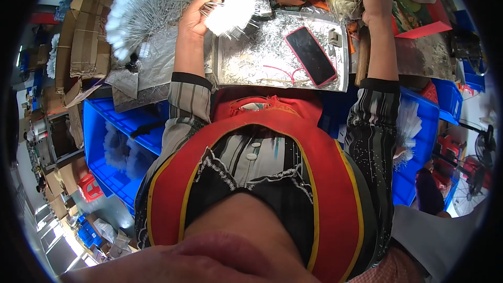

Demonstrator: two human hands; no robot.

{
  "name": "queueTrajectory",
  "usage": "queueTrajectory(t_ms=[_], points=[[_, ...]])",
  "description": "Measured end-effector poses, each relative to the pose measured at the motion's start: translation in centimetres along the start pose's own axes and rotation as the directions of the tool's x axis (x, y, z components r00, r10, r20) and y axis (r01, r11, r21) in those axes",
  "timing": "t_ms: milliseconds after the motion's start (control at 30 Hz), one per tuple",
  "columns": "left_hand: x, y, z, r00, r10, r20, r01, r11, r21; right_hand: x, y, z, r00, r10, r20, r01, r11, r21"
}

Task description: Assembling duster tool heads by gathering bundles of fibers and inserting them into a manual press or handle frame.

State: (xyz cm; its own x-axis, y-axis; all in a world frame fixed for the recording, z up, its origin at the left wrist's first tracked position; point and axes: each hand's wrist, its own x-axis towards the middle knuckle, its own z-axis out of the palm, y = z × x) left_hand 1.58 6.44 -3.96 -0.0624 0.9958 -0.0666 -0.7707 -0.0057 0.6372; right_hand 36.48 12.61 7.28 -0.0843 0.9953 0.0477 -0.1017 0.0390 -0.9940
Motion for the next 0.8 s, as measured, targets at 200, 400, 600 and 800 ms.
queueTrajectory(t_ms=[200,400,600,800], points=[[-0.2,-0.4,-1.3,0.997,0.07,-0.022,-0.071,0.995,-0.065,-0.4,0.1,0.0,1.0,-0.017,-0.026,0.017,1.0,-0.004],[-0.4,-0.3,-0.6,0.991,0.129,0.028,-0.126,0.988,-0.088,-0.6,0.1,0.1,0.999,-0.012,-0.035,0.011,1.0,-0.015],[0.6,-0.8,-1.5,0.987,0.159,0.003,-0.159,0.985,-0.063,0.0,0.4,-0.5,0.999,-0.002,0.045,0.003,1.0,-0.021],[1.1,-1.3,-0.9,0.976,0.21,-0.056,-0.212,0.977,-0.026,-0.6,0.1,-0.1,1.0,-0.005,-0.006,0.005,1.0,-0.02]])
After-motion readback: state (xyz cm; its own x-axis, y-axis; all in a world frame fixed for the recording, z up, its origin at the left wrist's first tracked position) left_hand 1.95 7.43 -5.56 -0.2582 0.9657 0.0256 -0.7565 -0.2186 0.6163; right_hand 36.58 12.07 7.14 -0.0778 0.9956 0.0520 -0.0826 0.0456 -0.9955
